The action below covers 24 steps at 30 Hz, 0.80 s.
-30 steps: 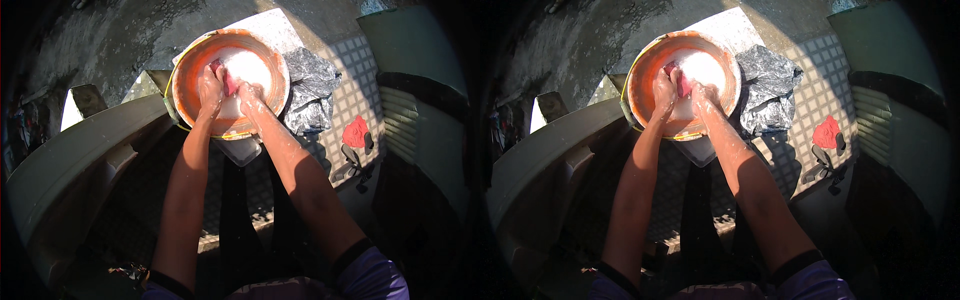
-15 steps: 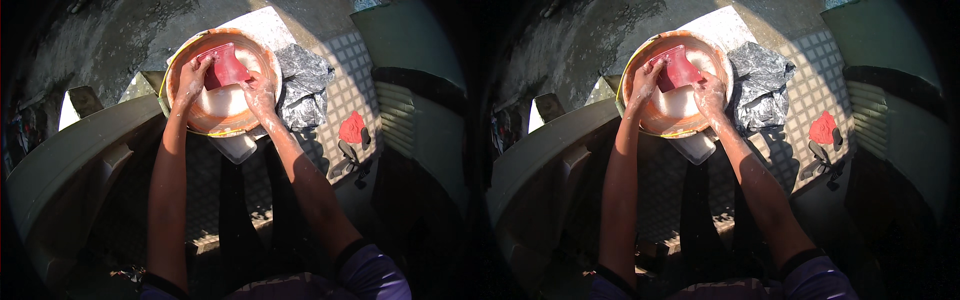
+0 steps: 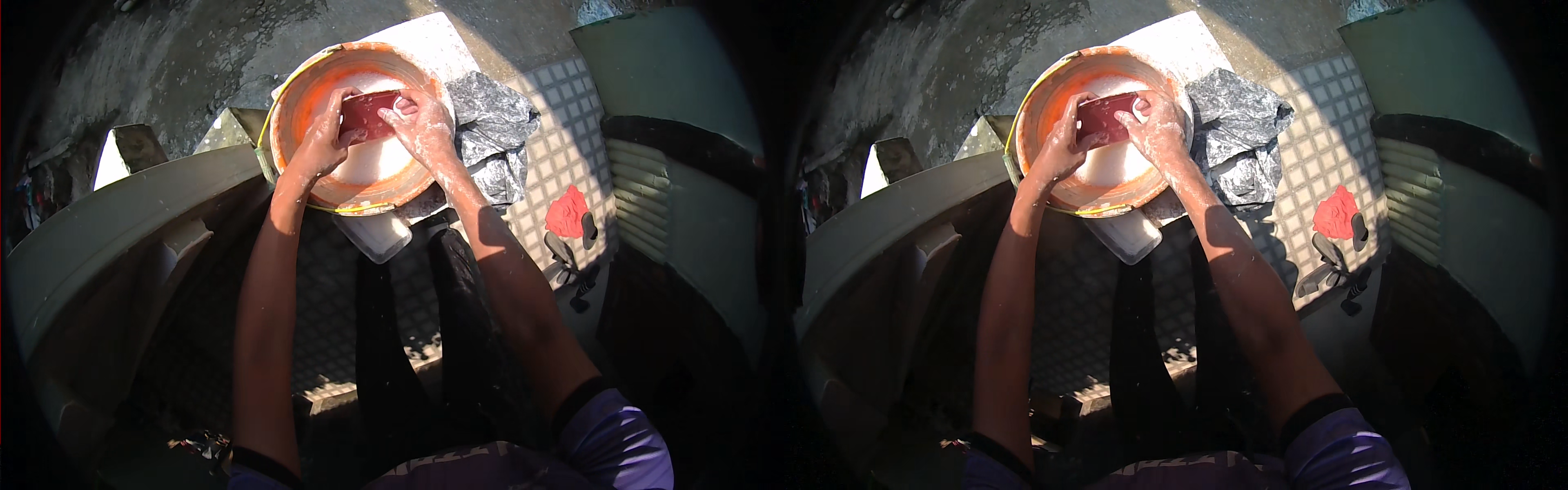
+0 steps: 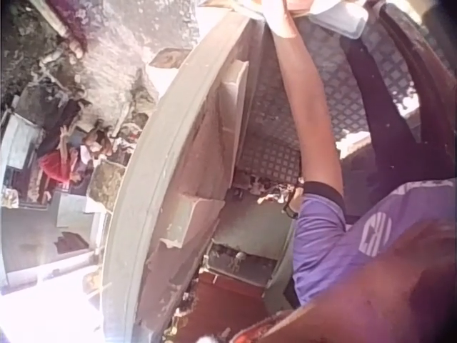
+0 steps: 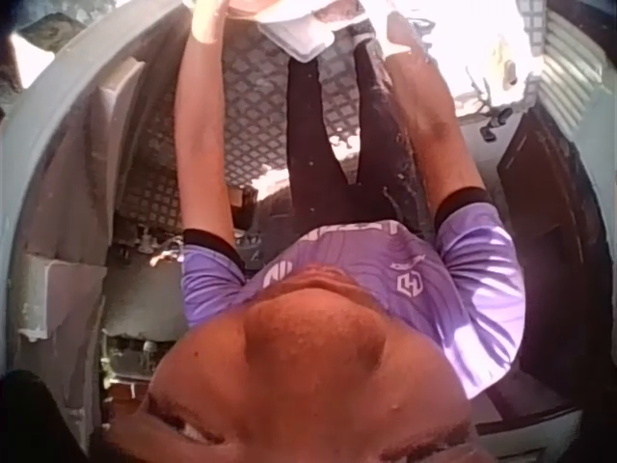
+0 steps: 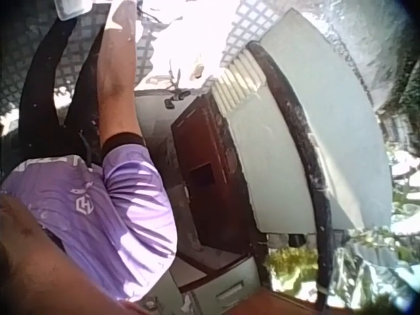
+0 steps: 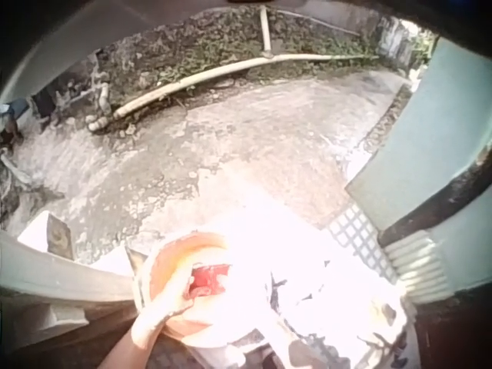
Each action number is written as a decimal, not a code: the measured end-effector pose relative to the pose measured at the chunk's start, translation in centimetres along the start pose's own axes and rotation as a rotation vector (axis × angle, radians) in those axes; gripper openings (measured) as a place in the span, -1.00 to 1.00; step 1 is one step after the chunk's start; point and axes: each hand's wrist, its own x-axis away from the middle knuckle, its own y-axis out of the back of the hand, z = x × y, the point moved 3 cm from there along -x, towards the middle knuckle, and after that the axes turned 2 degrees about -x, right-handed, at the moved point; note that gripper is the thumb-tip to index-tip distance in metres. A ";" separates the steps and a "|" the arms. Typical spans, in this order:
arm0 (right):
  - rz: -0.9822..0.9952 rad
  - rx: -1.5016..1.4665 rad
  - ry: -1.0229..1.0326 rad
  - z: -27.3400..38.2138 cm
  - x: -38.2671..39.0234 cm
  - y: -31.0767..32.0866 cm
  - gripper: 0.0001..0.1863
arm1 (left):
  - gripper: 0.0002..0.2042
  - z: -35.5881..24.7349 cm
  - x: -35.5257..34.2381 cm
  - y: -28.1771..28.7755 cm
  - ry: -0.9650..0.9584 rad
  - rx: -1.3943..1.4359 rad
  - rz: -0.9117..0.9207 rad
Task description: Washing plastic food containers in a bucket of soapy water.
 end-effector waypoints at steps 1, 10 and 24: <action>0.002 0.002 -0.001 0.0 -0.1 0.3 -0.58 | -0.36 -0.4 0.1 0.1 0.002 0.003 -0.001; -0.179 0.217 0.498 2.8 1.9 5.1 -0.78 | -0.29 -4.3 0.9 1.8 -0.130 -0.097 -0.062; 0.021 0.015 -0.266 -10.7 24.0 9.4 -0.83 | -0.56 -1.6 20.9 -3.2 0.330 0.403 -1.280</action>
